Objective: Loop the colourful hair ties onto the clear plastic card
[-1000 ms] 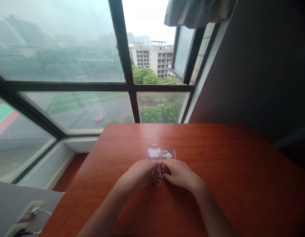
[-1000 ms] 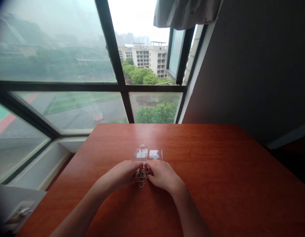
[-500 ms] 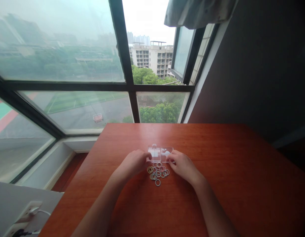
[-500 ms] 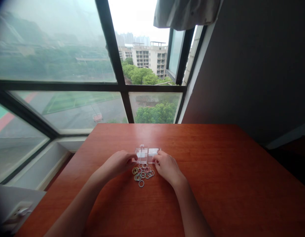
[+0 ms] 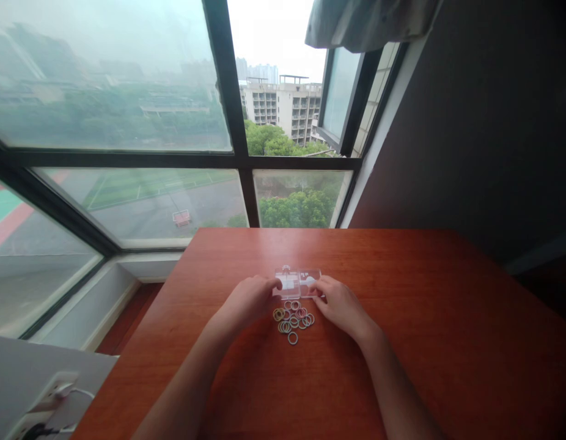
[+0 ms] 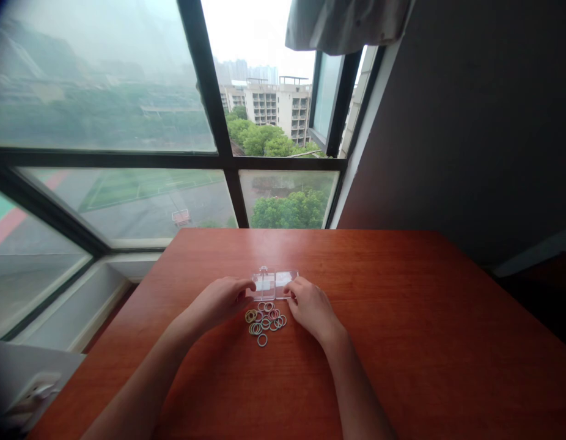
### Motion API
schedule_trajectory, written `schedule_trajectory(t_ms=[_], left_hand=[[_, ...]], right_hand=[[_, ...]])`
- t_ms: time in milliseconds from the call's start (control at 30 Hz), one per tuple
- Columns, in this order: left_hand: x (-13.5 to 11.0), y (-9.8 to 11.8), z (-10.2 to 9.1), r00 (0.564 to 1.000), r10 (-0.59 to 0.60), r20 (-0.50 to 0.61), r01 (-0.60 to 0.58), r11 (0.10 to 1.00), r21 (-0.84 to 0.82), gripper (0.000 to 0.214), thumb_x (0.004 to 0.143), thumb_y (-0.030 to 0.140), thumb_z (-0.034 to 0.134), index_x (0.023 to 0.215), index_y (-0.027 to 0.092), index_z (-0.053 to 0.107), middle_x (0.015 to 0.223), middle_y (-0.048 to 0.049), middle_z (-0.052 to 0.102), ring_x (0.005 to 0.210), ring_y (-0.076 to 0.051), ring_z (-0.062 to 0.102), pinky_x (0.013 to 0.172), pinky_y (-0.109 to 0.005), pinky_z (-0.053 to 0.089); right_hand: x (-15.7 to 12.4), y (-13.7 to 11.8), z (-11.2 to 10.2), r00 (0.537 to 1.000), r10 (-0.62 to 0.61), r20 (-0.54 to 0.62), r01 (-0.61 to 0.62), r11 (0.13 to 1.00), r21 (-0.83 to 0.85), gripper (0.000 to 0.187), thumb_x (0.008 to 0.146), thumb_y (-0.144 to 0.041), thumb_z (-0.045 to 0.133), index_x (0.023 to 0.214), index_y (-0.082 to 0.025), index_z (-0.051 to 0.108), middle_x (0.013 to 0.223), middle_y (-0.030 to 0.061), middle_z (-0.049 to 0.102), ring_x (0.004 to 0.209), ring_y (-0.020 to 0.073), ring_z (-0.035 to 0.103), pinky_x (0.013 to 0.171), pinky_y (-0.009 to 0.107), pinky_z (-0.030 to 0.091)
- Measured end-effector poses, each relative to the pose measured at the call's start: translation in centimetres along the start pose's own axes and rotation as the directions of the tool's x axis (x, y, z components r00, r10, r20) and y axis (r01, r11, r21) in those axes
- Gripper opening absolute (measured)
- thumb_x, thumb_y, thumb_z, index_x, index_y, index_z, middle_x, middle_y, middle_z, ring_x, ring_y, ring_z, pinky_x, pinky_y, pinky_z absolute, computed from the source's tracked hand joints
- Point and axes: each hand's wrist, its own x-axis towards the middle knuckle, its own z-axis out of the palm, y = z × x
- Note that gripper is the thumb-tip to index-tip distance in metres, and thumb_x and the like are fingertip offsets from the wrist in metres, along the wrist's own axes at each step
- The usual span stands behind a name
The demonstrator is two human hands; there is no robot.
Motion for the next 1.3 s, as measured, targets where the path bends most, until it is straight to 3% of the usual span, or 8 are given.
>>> schedule_trajectory(t_ms=[100,267,367,500,667,800,967,1300], left_hand=[[-0.7,0.1,-0.8,1.0,-0.012,-0.013,0.011,1.0,-0.027,0.013,0.084,0.027,0.053,0.079,0.02,0.063,0.074,-0.0038,0.067,0.06,-0.014,0.057,0.053,-0.023,0.029],[-1.4,1.3,-0.5,0.978,0.076,0.193,-0.054,0.992,-0.112,0.01,0.074,0.03,0.065,0.08,0.021,0.064,0.073,-0.0015,0.069,0.059,-0.015,0.058,0.052,-0.022,0.031],[-1.3,1.9,0.4,0.968,0.132,0.212,-0.107,0.986,-0.127,0.012,0.073,0.028,0.066,0.083,0.022,0.066,0.076,-0.0024,0.07,0.061,-0.017,0.061,0.054,-0.023,0.034],[-1.0,2.0,0.9,0.98,0.168,0.106,-0.155,0.98,-0.124,0.013,0.081,0.024,0.058,0.09,0.023,0.066,0.082,-0.0043,0.072,0.069,-0.02,0.064,0.059,-0.024,0.038],[-1.0,1.6,0.5,0.988,0.118,0.101,-0.109,0.99,-0.088,0.013,0.081,0.02,0.053,0.083,0.02,0.065,0.074,-0.0048,0.069,0.061,-0.018,0.061,0.053,-0.025,0.032],[-1.1,0.6,0.1,0.993,0.032,0.113,-0.022,0.996,-0.088,0.009,0.076,0.017,0.054,0.077,0.02,0.062,0.07,-0.0021,0.067,0.058,-0.014,0.056,0.051,-0.024,0.028],[-1.2,-0.4,-0.1,0.997,0.007,0.083,0.001,0.996,-0.09,0.006,0.077,0.02,0.054,0.074,0.02,0.06,0.071,-0.001,0.066,0.057,-0.012,0.053,0.051,-0.024,0.026],[-1.2,-0.6,-0.4,0.997,-0.016,0.072,0.023,0.995,-0.097,0.006,0.079,0.024,0.057,0.077,0.02,0.061,0.074,-0.0017,0.068,0.061,-0.014,0.058,0.052,-0.023,0.03]], right_hand=[[-0.5,-0.5,-0.5,0.997,-0.003,0.077,-0.003,0.997,0.077,0.011,0.08,-0.016,0.057,0.088,-0.022,0.063,0.077,-0.0018,0.063,0.069,0.0119,0.055,0.063,0.021,0.035],[-1.2,-1.4,-0.6,0.947,-0.044,0.319,-0.003,0.99,0.143,0.032,0.073,-0.015,0.062,0.102,-0.026,0.062,0.069,-0.006,0.062,0.061,0.0104,0.053,0.055,0.02,0.03],[-1.1,-2.2,-0.3,0.96,-0.049,0.275,0.026,0.996,0.086,0.026,0.075,-0.015,0.059,0.098,-0.026,0.064,0.073,-0.0046,0.064,0.066,0.0114,0.054,0.058,0.021,0.03],[-0.8,-2.8,0.0,0.974,-0.068,0.215,0.056,0.997,0.06,0.017,0.08,-0.018,0.058,0.094,-0.025,0.065,0.078,-0.0021,0.065,0.074,0.0133,0.056,0.064,0.021,0.033],[-0.8,-2.8,-0.4,0.98,-0.06,0.188,0.045,0.995,0.084,0.01,0.082,-0.022,0.06,0.09,-0.023,0.064,0.075,-0.0033,0.065,0.069,0.0114,0.055,0.062,0.02,0.033],[-1.1,-3.1,-0.4,0.949,-0.137,0.283,0.105,0.986,0.127,0.002,0.078,-0.024,0.064,0.078,-0.023,0.065,0.07,-0.0054,0.063,0.063,0.0088,0.053,0.057,0.019,0.03],[-1.3,-3.9,0.2,0.922,-0.177,0.345,0.158,0.984,0.084,0.009,0.073,-0.03,0.07,0.072,-0.022,0.065,0.071,-0.0045,0.065,0.066,0.0101,0.054,0.057,0.02,0.028],[-0.5,-3.2,-0.3,0.982,-0.013,0.189,0.011,1.0,0.016,0.009,0.085,-0.026,0.059,0.086,-0.025,0.068,0.077,-0.0023,0.068,0.069,0.0118,0.058,0.06,0.021,0.032]])
